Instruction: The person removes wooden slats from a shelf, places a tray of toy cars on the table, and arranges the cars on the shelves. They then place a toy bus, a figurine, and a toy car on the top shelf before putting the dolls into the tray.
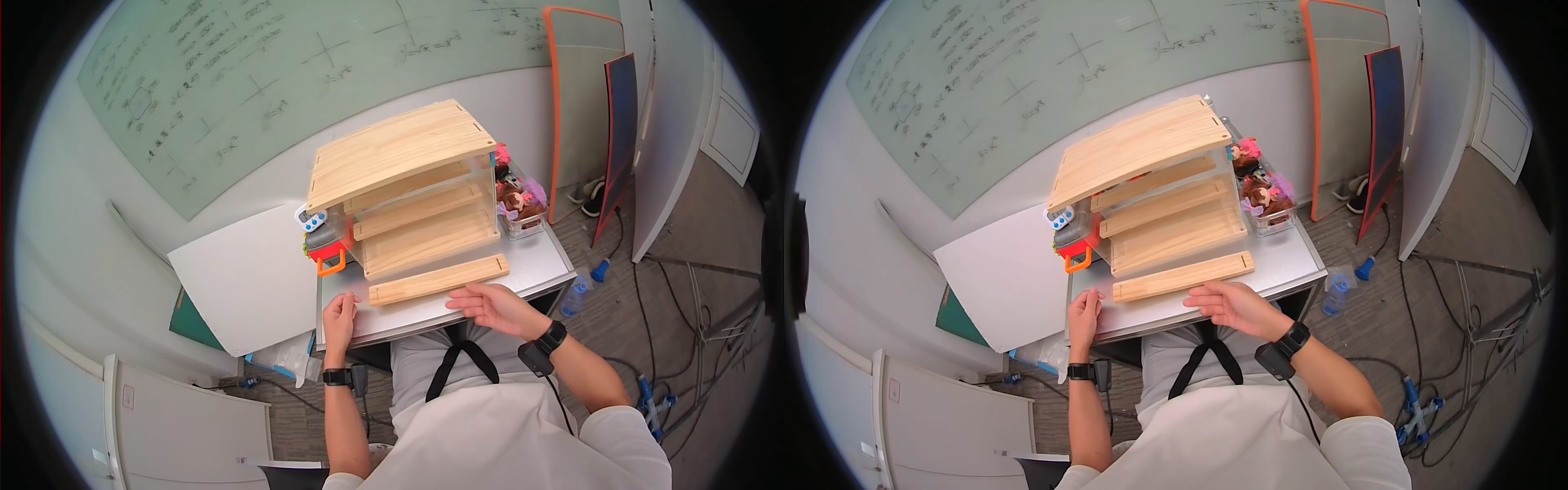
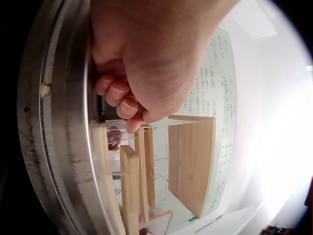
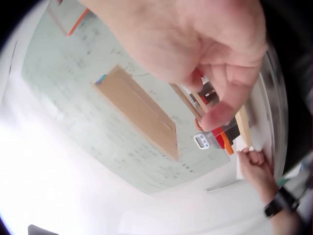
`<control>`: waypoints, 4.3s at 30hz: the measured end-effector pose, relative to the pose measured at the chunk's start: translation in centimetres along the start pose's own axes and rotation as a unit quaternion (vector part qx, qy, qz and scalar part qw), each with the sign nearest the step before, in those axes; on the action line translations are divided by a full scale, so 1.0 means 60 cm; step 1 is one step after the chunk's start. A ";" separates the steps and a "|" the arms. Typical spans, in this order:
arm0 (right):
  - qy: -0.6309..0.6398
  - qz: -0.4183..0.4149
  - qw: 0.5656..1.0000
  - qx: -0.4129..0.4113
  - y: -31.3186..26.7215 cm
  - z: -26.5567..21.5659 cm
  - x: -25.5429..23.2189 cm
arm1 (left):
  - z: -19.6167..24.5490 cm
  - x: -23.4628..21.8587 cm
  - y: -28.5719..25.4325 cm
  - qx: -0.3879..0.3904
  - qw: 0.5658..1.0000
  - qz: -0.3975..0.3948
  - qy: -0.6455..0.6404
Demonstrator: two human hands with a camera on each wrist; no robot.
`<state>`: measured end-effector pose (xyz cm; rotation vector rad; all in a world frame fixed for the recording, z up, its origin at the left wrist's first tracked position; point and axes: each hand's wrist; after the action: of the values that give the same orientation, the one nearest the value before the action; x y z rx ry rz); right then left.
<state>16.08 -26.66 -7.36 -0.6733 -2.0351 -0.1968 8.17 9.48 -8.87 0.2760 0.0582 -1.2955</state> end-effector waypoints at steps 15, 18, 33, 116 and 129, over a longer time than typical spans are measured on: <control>-0.818 0.146 0.465 -0.305 -0.026 -0.069 -0.063 | 0.027 0.020 -0.011 0.076 0.962 -0.114 0.237; -0.818 0.133 0.489 -0.272 -0.027 -0.069 -0.064 | 0.016 0.015 -0.004 0.064 0.963 -0.134 0.224; -0.740 0.166 0.608 -0.237 -0.036 -0.080 -0.052 | -0.003 0.006 0.000 0.047 0.976 -0.130 0.169; -0.750 0.095 0.594 -0.277 -0.029 -0.077 -0.066 | 0.003 0.019 -0.010 0.011 0.990 -0.009 0.138; -0.747 0.100 0.598 -0.273 -0.031 -0.077 -0.062 | 0.000 -0.008 -0.004 -0.019 0.999 -0.014 -0.034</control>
<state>20.01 -31.48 -7.77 -1.9036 -3.4880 -0.0961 7.81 9.88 -8.81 0.2003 0.0290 -1.3283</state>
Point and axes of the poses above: each hand's wrist, its own y-axis towards the middle knuckle, its own x-axis out of the palm, z = x × y, and after that the axes turned 8 degrees about -z, right-handed
